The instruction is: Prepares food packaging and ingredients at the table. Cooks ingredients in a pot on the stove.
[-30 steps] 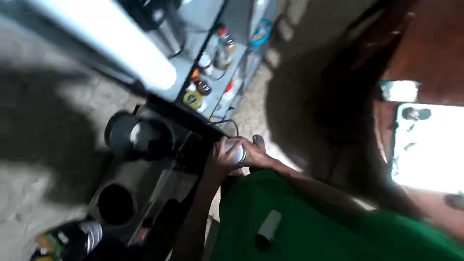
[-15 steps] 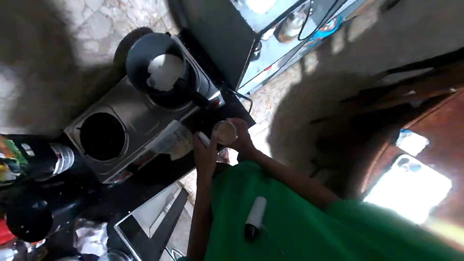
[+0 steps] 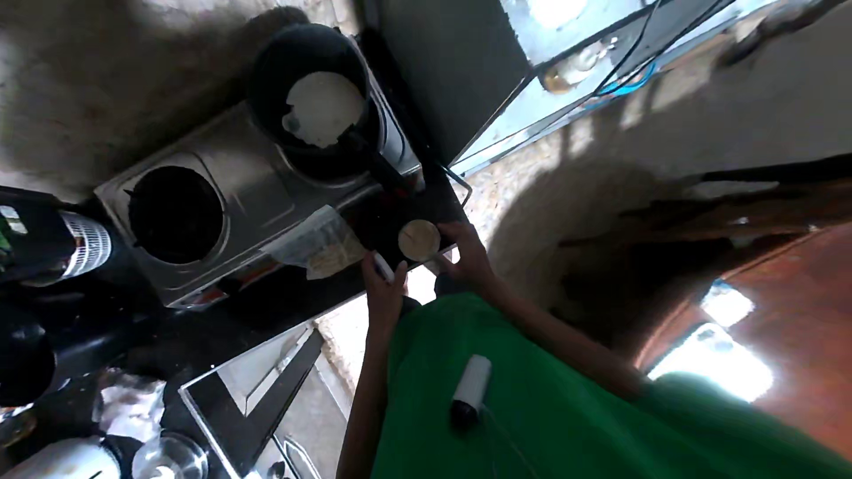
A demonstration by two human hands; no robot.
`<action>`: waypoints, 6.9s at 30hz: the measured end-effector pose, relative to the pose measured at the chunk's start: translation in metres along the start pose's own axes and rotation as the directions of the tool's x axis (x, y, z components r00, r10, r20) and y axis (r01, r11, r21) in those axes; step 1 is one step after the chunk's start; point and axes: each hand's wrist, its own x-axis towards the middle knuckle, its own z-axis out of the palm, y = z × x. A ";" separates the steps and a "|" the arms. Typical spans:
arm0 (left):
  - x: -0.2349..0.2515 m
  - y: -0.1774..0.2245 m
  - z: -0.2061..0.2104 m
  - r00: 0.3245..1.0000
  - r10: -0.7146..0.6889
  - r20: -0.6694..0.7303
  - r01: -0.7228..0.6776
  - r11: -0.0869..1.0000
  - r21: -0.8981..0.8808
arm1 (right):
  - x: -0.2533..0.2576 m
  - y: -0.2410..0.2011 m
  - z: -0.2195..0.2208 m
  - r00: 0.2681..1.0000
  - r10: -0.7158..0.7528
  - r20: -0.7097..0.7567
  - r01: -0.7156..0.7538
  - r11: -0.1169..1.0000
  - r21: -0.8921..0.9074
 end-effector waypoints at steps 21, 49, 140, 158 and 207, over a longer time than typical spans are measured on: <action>-0.007 -0.038 -0.028 1.000 0.019 0.010 -0.019 1.000 -0.010 | 0.026 -0.042 0.002 0.981 0.035 0.193 0.004 0.981 -0.195; 0.000 -0.036 -0.024 0.984 0.101 0.148 -0.100 0.995 -0.016 | 0.031 -0.056 -0.011 1.000 0.015 0.013 -0.011 0.974 -0.224; 0.005 -0.034 -0.023 0.974 0.186 0.128 -0.193 0.980 0.044 | 0.032 -0.021 -0.017 0.903 0.423 -0.073 -0.392 0.883 0.257; 0.005 -0.032 -0.023 0.976 0.173 0.133 -0.183 0.981 0.065 | 0.032 -0.013 -0.015 0.888 0.460 -0.007 -0.417 0.811 0.411; 0.019 0.014 -0.040 0.829 0.554 0.076 -0.545 0.770 0.332 | 0.076 -0.157 -0.107 0.864 -0.038 -0.501 0.165 0.964 0.211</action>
